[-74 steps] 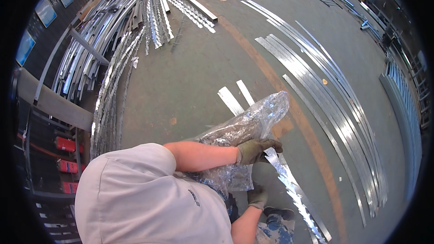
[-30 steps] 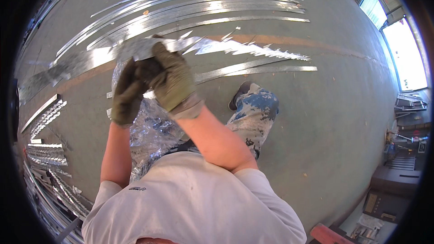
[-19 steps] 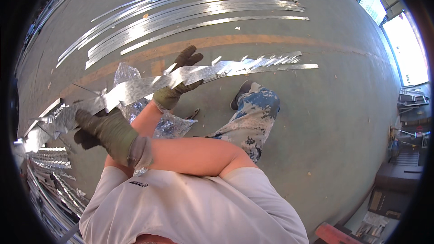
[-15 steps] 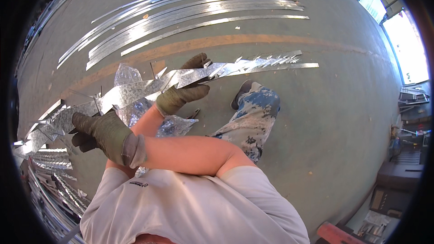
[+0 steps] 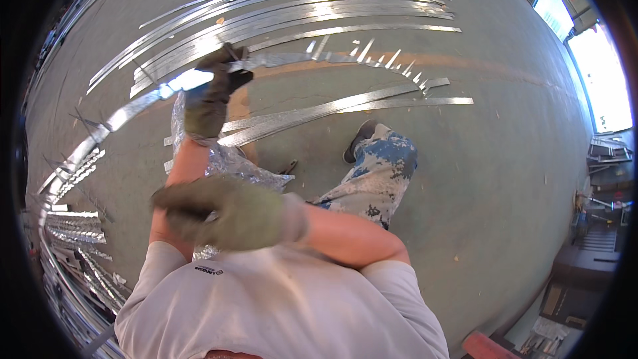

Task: The person sits on the floor and uses tin snips to cut a long metal strip into shorter segments. They repeatedly position the strip, cut it, and place the pieces aside on the floor.

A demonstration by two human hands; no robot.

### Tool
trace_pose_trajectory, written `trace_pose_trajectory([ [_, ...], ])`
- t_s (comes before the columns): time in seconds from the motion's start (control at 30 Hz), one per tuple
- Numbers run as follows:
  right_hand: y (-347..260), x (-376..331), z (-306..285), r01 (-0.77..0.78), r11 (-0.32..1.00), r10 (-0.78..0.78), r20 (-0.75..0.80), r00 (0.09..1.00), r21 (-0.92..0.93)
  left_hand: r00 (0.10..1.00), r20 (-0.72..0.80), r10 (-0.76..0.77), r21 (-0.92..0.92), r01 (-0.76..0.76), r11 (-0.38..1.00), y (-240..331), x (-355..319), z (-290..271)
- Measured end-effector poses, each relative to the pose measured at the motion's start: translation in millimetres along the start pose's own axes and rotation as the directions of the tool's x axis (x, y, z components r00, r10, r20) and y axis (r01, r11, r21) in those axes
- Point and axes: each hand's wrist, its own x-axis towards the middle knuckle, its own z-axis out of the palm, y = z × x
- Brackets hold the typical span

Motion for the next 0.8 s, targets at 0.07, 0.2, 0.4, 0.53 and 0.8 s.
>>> trace_pose_trajectory([
  [0.07, 12, -19, -38, -0.099, 0.987, 0.058, -0.3, 0.952, -0.123, 0.998, -0.035, 0.056, 0.034, -0.054, 0.998, 16, 5, -34],
  [0.2, 99, -41, -149, -0.403, 0.857, -0.071, -0.848, 0.526, -0.321, 0.99, -0.075, 0.115, 0.132, -0.105, 0.986, 65, 1, -66],
  [0.4, 178, -49, -245, -0.74, 0.373, -0.108, -0.818, 0.564, -0.56, 0.964, -0.026, 0.266, 0.169, -0.258, 0.951, 137, -15, -88],
  [0.53, 224, -66, -285, -0.654, 0.305, -0.24, -0.721, 0.65, -0.692, 0.979, -0.133, 0.156, 0.249, -0.12, 0.961, 175, -23, -41],
  [0.8, 215, -37, -299, -0.373, 0.673, -0.281, -0.688, 0.67, -0.638, 0.933, -0.224, 0.282, 0.241, -0.227, 0.944, 223, -38, -48],
])
